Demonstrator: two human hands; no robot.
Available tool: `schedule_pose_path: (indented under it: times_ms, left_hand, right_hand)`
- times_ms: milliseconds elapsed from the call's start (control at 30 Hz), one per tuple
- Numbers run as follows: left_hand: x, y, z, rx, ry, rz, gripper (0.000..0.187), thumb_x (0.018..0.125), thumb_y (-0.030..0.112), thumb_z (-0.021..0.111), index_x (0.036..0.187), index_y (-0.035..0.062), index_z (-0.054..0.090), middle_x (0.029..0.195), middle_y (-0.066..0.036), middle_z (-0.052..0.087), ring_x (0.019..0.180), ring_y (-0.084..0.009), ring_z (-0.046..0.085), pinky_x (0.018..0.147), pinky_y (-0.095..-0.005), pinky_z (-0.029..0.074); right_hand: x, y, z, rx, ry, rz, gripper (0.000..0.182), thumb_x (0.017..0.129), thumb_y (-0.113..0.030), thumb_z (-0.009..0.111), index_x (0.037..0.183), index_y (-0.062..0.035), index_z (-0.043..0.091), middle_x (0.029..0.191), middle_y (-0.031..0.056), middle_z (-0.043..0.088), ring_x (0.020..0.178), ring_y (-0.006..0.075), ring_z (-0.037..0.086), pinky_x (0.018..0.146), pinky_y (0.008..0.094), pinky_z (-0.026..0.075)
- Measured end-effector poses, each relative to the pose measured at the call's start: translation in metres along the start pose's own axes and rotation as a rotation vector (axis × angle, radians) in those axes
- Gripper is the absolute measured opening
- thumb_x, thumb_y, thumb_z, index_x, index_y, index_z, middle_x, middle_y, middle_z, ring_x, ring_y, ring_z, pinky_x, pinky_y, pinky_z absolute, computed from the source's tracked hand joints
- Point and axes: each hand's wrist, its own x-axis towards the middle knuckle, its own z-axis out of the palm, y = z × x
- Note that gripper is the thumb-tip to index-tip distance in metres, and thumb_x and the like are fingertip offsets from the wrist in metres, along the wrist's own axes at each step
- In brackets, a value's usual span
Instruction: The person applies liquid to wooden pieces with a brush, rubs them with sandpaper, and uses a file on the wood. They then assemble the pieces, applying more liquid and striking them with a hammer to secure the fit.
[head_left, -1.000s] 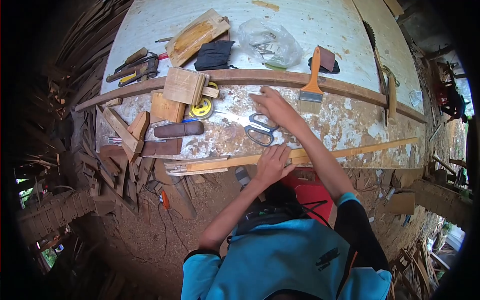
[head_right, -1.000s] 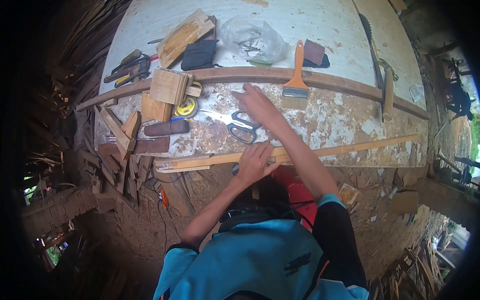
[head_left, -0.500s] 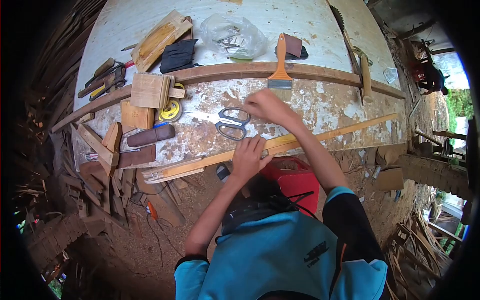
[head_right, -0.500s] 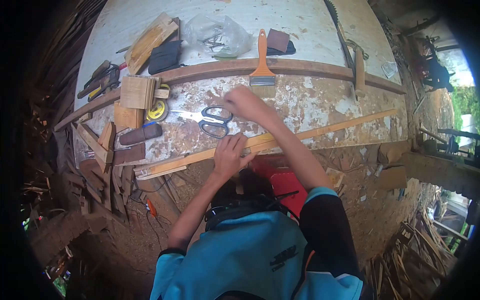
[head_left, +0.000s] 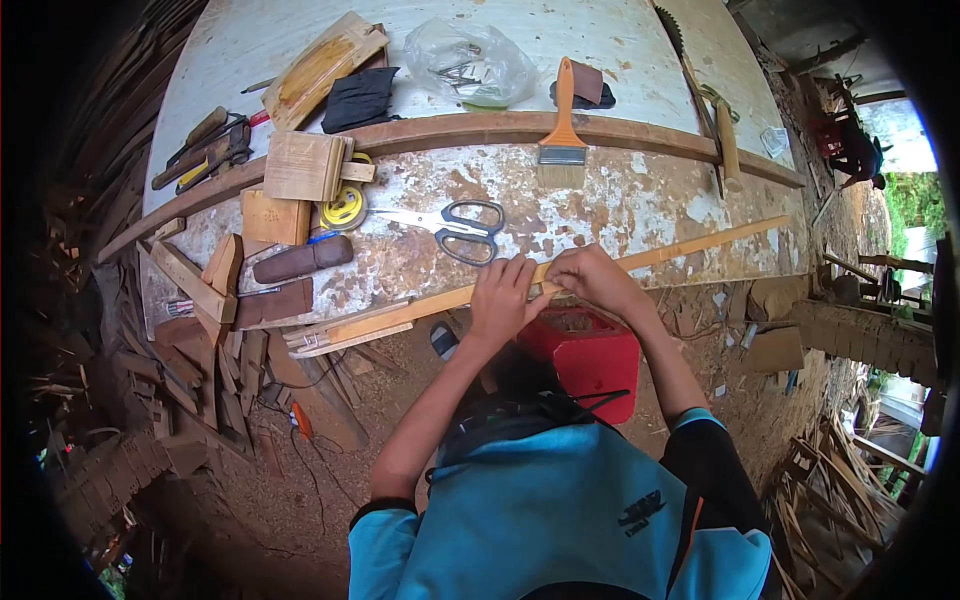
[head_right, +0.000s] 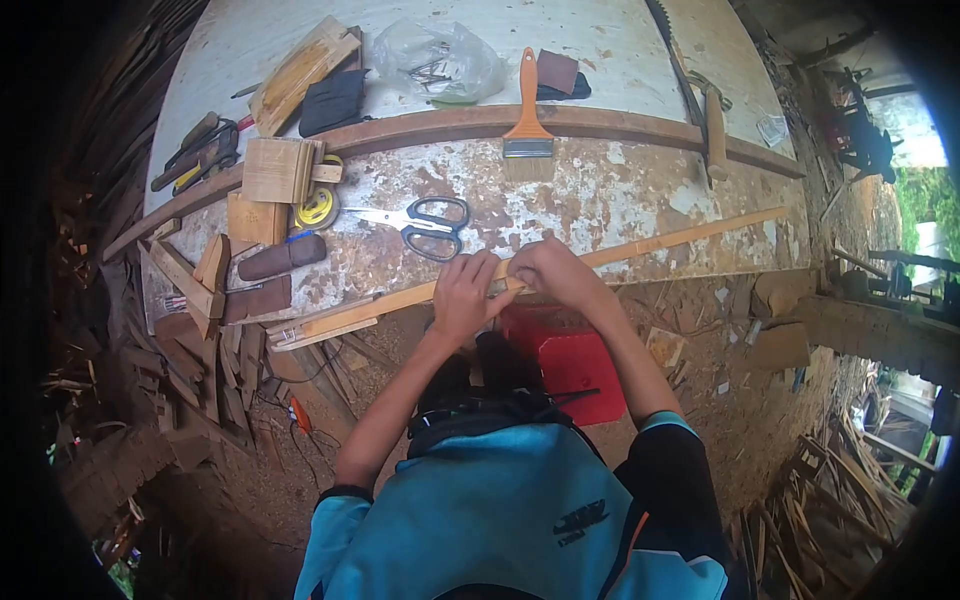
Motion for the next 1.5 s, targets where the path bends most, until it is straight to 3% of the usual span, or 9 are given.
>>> schedule_pose_path:
  times_ms: [333, 433, 533, 733, 933, 1133, 1233, 1333, 1500]
  left_hand:
    - [-0.001, 0.000, -0.001, -0.011, -0.036, -0.010, 0.051, 0.063, 0.028, 0.073, 0.104, 0.0034, 0.055, 0.103, -0.009, 0.055, 0.088, -0.0246, 0.050, 0.077, -0.0361, 0.040]
    - [-0.001, 0.000, -0.003, -0.006, -0.060, -0.007, 0.052, 0.063, 0.028, 0.073, 0.104, 0.0033, 0.055, 0.104, -0.009, 0.055, 0.089, -0.0248, 0.050, 0.077, -0.0362, 0.040]
    - [0.000, 0.001, -0.002, -0.008, -0.030, -0.001, 0.051, 0.063, 0.028, 0.073, 0.105, 0.0033, 0.055, 0.104, -0.009, 0.055, 0.088, -0.0250, 0.050, 0.077, -0.0366, 0.040]
    - [0.004, 0.003, -0.005, 0.013, -0.064, 0.013, 0.047, 0.066, 0.027, 0.072, 0.102, 0.0017, 0.057, 0.103, -0.011, 0.058, 0.088, -0.0268, 0.053, 0.075, -0.0360, 0.041]
    - [0.006, 0.005, -0.006, 0.031, -0.071, 0.047, 0.046, 0.067, 0.027, 0.072, 0.101, 0.0005, 0.056, 0.102, -0.013, 0.058, 0.088, -0.0279, 0.053, 0.075, -0.0363, 0.041]
    - [0.012, 0.003, -0.007, -0.025, -0.148, 0.013, 0.046, 0.066, 0.028, 0.072, 0.098, -0.0008, 0.055, 0.097, -0.015, 0.058, 0.087, -0.0308, 0.054, 0.075, -0.0385, 0.043]
    - [0.018, -0.002, -0.008, -0.064, -0.214, 0.007, 0.047, 0.063, 0.028, 0.074, 0.096, 0.0002, 0.055, 0.093, -0.015, 0.059, 0.085, -0.0305, 0.055, 0.074, -0.0381, 0.045]
    - [0.030, -0.005, -0.013, -0.126, -0.247, -0.017, 0.044, 0.060, 0.028, 0.075, 0.090, -0.0006, 0.059, 0.082, -0.016, 0.061, 0.075, -0.0332, 0.057, 0.066, -0.0390, 0.046]
    - [0.055, -0.007, -0.024, -0.334, -0.510, -0.347, 0.039, 0.061, 0.032, 0.078, 0.067, -0.0021, 0.061, 0.055, -0.009, 0.054, 0.049, -0.0198, 0.049, 0.050, -0.0340, 0.040]
  right_hand:
    - [-0.030, 0.003, -0.002, -0.210, 0.202, -0.051, 0.017, 0.074, -0.005, 0.062, 0.089, 0.0019, 0.063, 0.094, 0.0144, 0.060, 0.090, 0.0310, 0.057, 0.083, 0.0366, 0.045]
    - [-0.041, -0.001, 0.001, -0.175, 0.252, 0.008, 0.022, 0.077, -0.006, 0.060, 0.098, 0.0007, 0.062, 0.103, 0.0146, 0.059, 0.102, 0.0307, 0.054, 0.087, 0.0373, 0.044]
    - [-0.042, -0.016, 0.014, -0.286, 0.245, -0.106, 0.033, 0.081, -0.013, 0.058, 0.113, -0.0021, 0.056, 0.118, 0.0147, 0.054, 0.114, 0.0303, 0.048, 0.097, 0.0404, 0.037]
    - [-0.069, -0.003, 0.026, -0.512, 0.149, 0.029, 0.052, 0.086, -0.023, 0.051, 0.132, -0.0047, 0.038, 0.137, 0.0127, 0.038, 0.127, 0.0260, 0.035, 0.106, 0.0431, 0.024]
    - [-0.063, -0.008, 0.044, -0.500, 0.193, 0.047, 0.055, 0.086, -0.022, 0.053, 0.134, -0.0030, 0.035, 0.139, 0.0131, 0.035, 0.131, 0.0258, 0.031, 0.108, 0.0403, 0.020]
    - [-0.056, 0.011, -0.003, -0.355, 0.287, 0.015, 0.063, 0.076, -0.024, 0.063, 0.130, -0.0022, 0.039, 0.125, 0.0131, 0.047, 0.116, 0.0293, 0.044, 0.098, 0.0408, 0.031]
    - [-0.042, 0.038, -0.012, -0.355, 0.120, -0.053, 0.053, 0.076, -0.032, 0.064, 0.118, -0.0031, 0.050, 0.110, 0.0124, 0.053, 0.104, 0.0299, 0.049, 0.090, 0.0393, 0.037]
    - [-0.031, 0.050, -0.024, -0.282, 0.005, -0.099, 0.045, 0.078, -0.034, 0.063, 0.110, -0.0020, 0.055, 0.103, 0.0132, 0.054, 0.099, 0.0308, 0.050, 0.086, 0.0384, 0.039]
    - [-0.021, 0.047, -0.044, -0.184, -0.114, -0.055, 0.044, 0.081, -0.038, 0.060, 0.105, -0.0011, 0.058, 0.097, 0.0144, 0.056, 0.097, 0.0319, 0.052, 0.084, 0.0391, 0.041]
